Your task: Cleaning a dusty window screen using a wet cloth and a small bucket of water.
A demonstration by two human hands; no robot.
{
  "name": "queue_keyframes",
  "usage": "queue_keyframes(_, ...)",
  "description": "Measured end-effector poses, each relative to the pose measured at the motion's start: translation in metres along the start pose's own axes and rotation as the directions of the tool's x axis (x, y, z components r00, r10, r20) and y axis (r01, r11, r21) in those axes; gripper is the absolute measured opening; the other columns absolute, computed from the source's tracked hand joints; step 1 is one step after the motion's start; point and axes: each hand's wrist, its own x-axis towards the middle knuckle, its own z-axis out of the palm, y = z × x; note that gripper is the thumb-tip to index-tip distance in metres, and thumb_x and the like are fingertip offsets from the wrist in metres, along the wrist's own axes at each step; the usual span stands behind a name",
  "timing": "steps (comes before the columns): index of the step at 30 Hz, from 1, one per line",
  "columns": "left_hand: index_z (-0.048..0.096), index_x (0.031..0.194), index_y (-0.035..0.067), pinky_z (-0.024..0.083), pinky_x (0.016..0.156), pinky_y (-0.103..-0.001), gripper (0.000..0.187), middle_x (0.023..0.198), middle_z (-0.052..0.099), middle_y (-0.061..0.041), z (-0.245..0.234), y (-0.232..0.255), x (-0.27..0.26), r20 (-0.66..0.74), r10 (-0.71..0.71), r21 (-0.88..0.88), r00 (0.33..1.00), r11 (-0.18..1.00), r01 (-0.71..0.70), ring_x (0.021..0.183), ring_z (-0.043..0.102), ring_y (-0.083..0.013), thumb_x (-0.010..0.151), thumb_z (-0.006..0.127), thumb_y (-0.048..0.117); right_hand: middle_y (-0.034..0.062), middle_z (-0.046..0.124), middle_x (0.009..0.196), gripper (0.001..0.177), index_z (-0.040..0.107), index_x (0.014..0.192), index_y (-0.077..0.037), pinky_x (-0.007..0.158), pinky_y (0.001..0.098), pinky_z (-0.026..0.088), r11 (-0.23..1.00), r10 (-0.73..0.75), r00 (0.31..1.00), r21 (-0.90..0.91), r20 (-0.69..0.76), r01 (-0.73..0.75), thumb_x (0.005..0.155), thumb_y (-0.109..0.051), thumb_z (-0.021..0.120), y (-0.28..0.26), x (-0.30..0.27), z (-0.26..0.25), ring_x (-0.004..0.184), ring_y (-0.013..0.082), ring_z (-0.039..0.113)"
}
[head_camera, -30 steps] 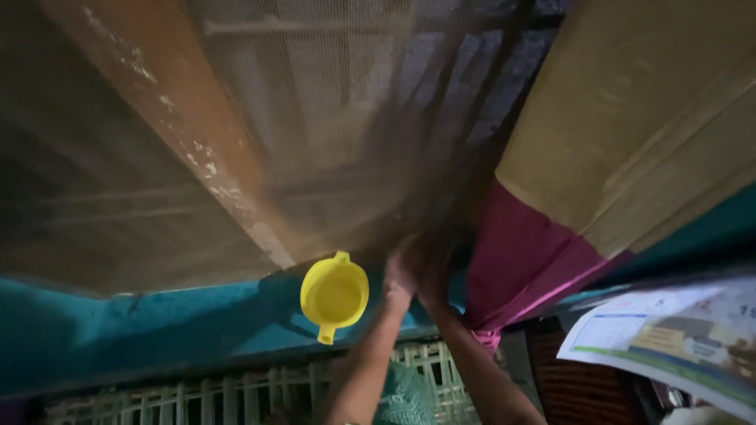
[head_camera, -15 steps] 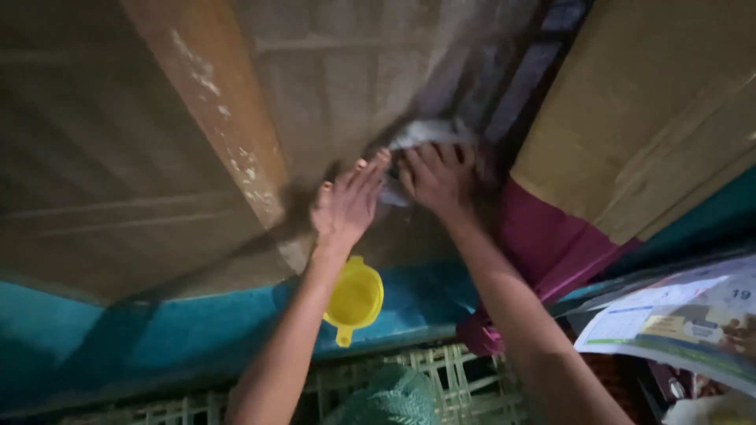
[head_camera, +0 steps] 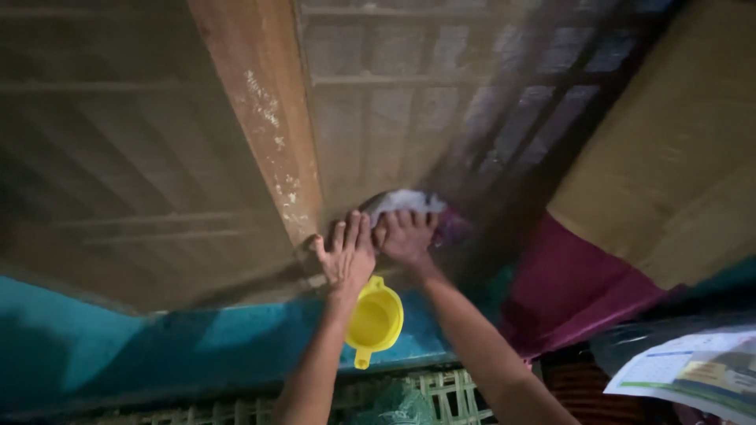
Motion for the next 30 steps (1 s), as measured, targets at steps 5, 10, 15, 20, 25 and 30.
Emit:
queue_keyframes(5,0.062,0.138,0.023,0.032,0.112,-0.060,0.043,0.151,0.053,0.002,0.029,-0.043,-0.068,0.099,0.139,-0.105,0.985,0.986,-0.129,0.139,0.047,-0.0224,0.096,0.058,0.033,0.0048,0.067,0.122,0.018,0.073,0.104,-0.019,0.098,0.0498,0.044,0.940,-0.260,0.737,0.338,0.624,0.045,0.091,-0.024,0.061,-0.028,-0.124,0.055,0.115,0.0291,0.057)
queue_keyframes(10,0.059,0.142,0.017,0.031,0.117,-0.053,0.050,0.153,0.052,-0.001,0.022,-0.043,-0.104,0.280,0.104,-0.076,0.954,0.993,-0.086,0.145,0.042,-0.0221,0.094,0.059,0.030,0.0101,0.064,0.138,0.032,0.070,0.119,-0.009,0.095,0.0437,0.047,0.848,-0.480,0.730,0.470,0.487,0.243,0.093,-0.022,0.058,-0.026,-0.125,0.031,0.122,0.0276,0.058)
queue_keyframes(15,0.053,0.147,0.017,0.028,0.120,-0.053,0.056,0.154,0.049,-0.002,0.009,-0.051,-0.126,0.349,0.130,-0.109,0.928,0.989,-0.098,0.149,0.036,-0.0231,0.093,0.060,0.028,0.0088,0.059,0.142,0.046,0.057,0.145,-0.011,0.107,0.0415,0.046,0.798,-0.429,0.606,0.595,0.670,-0.094,0.104,-0.031,0.050,-0.015,-0.115,0.007,0.129,0.0304,0.055)
queue_keyframes(20,0.048,0.151,0.018,0.025,0.119,-0.055,0.057,0.160,0.041,-0.004,-0.011,-0.037,-0.112,0.373,0.161,-0.145,0.914,0.983,-0.115,0.151,0.031,-0.0237,0.097,0.057,0.032,0.0039,0.060,0.147,0.046,0.053,0.149,-0.019,0.111,0.0476,0.035,0.769,-0.535,0.637,0.632,0.556,0.095,0.108,-0.035,0.042,0.017,-0.109,0.015,0.134,0.0244,0.053)
queue_keyframes(25,0.046,0.152,0.021,0.024,0.116,-0.061,0.056,0.164,0.037,-0.001,-0.049,0.008,-0.033,0.257,0.115,-0.209,0.960,0.976,-0.061,0.150,0.033,-0.0250,0.099,0.056,0.037,-0.0029,0.063,0.141,0.042,0.065,0.138,-0.029,0.108,0.0524,0.032,0.940,-0.342,0.800,0.192,0.494,0.283,0.100,-0.045,0.055,0.059,-0.051,-0.019,0.130,0.0173,0.054)
queue_keyframes(30,0.046,0.155,0.031,0.030,0.111,-0.063,0.064,0.165,0.036,0.005,-0.086,0.054,0.041,0.090,0.121,-0.245,0.989,0.965,-0.096,0.144,0.043,-0.0235,0.093,0.062,0.035,0.0100,0.062,0.133,0.046,0.069,0.120,-0.018,0.112,0.0643,0.026,0.989,-0.007,0.980,-0.141,0.199,0.036,0.096,-0.056,0.063,0.084,0.014,-0.060,0.132,0.0334,0.050)
